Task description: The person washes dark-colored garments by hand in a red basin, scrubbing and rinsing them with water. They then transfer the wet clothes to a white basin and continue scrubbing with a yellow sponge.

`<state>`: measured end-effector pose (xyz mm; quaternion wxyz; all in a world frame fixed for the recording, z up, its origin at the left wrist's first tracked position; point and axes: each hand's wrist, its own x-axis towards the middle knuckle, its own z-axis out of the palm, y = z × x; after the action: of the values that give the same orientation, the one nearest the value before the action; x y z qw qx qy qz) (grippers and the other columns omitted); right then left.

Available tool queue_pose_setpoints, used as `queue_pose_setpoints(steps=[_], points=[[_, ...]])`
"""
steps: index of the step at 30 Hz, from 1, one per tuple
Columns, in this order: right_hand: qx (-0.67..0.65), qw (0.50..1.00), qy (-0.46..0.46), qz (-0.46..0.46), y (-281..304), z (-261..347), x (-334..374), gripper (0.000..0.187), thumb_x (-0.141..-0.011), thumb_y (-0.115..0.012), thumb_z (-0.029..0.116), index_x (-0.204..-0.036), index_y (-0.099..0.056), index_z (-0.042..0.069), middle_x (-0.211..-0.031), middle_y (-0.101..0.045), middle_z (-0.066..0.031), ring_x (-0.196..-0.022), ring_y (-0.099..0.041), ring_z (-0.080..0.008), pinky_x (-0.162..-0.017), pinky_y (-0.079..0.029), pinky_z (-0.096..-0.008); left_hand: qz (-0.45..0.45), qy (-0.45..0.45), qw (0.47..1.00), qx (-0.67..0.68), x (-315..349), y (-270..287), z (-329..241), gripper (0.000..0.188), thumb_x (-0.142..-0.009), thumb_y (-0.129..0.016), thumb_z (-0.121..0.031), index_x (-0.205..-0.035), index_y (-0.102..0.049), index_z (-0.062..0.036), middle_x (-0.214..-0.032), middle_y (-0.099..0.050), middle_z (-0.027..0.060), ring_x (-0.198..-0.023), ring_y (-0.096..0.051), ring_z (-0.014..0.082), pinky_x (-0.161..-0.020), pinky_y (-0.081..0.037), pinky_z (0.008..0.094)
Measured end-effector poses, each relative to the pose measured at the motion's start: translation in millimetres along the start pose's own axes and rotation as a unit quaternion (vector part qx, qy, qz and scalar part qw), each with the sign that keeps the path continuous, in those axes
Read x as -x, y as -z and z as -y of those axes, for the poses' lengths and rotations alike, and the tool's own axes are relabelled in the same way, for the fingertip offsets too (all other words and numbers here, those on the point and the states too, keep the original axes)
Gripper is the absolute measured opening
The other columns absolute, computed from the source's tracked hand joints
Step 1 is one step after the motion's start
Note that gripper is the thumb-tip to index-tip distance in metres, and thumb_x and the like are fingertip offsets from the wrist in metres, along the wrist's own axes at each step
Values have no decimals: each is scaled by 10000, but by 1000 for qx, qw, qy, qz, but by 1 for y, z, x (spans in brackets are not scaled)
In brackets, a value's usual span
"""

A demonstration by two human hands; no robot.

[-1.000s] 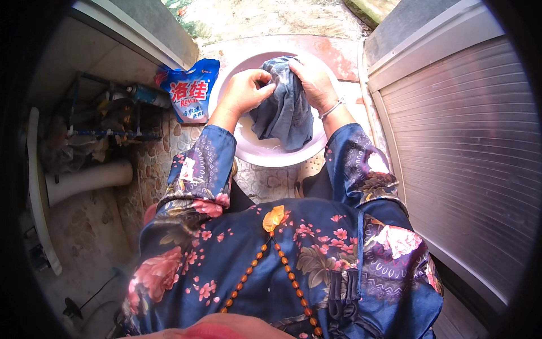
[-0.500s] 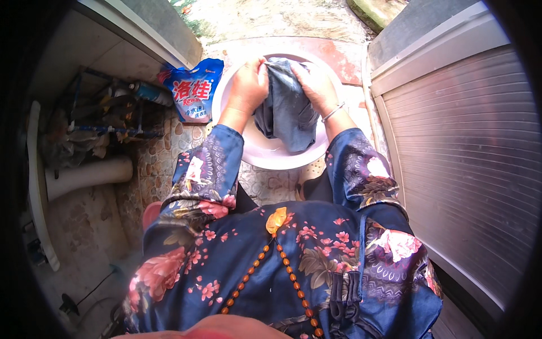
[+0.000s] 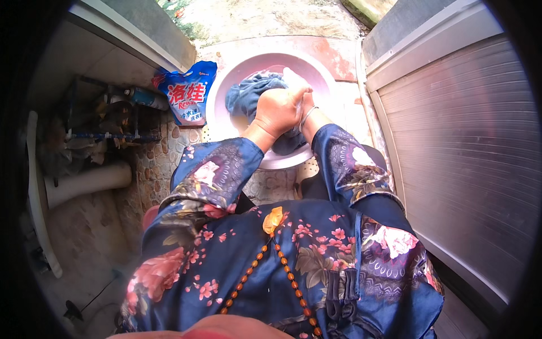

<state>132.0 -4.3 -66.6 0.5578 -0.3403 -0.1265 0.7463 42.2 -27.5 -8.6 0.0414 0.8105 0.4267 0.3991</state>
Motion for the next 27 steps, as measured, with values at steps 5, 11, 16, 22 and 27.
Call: queue_pose_setpoints(steps=[5,11,16,22,27], points=[[99,988,101,59,-54,-4,27,168,-954,-516,182,-976,-628,59,-893,-616,-28,-802,-572,-118,-720,-477,-268,-86,171,981,-36,-25,31,44,160,-821,-564,-136,-943,-659,-178,-717,-667,120,-648,-669,302,-573,-530,408],[139,990,23,-14,-38,8,22,198,-959,-504,214,-983,-625,59,-893,-618,-25,-802,-570,-104,-684,-479,-267,-10,43,999,6,-5,10,3,137,-814,-575,-160,-911,-665,-195,-670,-658,109,-627,-668,290,-558,-531,402],[88,992,84,14,-46,-8,25,202,-963,-494,202,-1004,-617,47,-924,-627,-41,-834,-588,-123,-733,-495,-271,-86,177,979,-46,-27,30,36,128,-788,-591,-141,-890,-651,-189,-691,-666,100,-645,-667,294,-590,-541,386],[40,960,42,274,19,0,-12,252,-988,-482,254,-1106,-585,57,-871,-591,-26,-876,-587,-142,-783,-497,-296,42,34,998,-19,-2,9,-5,104,-799,-584,-176,-885,-640,-194,-657,-646,98,-605,-659,294,-536,-520,400],[63,993,62,80,-43,-7,27,214,-986,-480,211,-1021,-603,40,-981,-637,-73,-894,-624,-162,-791,-516,-307,-61,185,980,-49,-26,31,38,139,-839,-545,-159,-948,-632,-161,-739,-677,128,-673,-671,313,-586,-524,425]])
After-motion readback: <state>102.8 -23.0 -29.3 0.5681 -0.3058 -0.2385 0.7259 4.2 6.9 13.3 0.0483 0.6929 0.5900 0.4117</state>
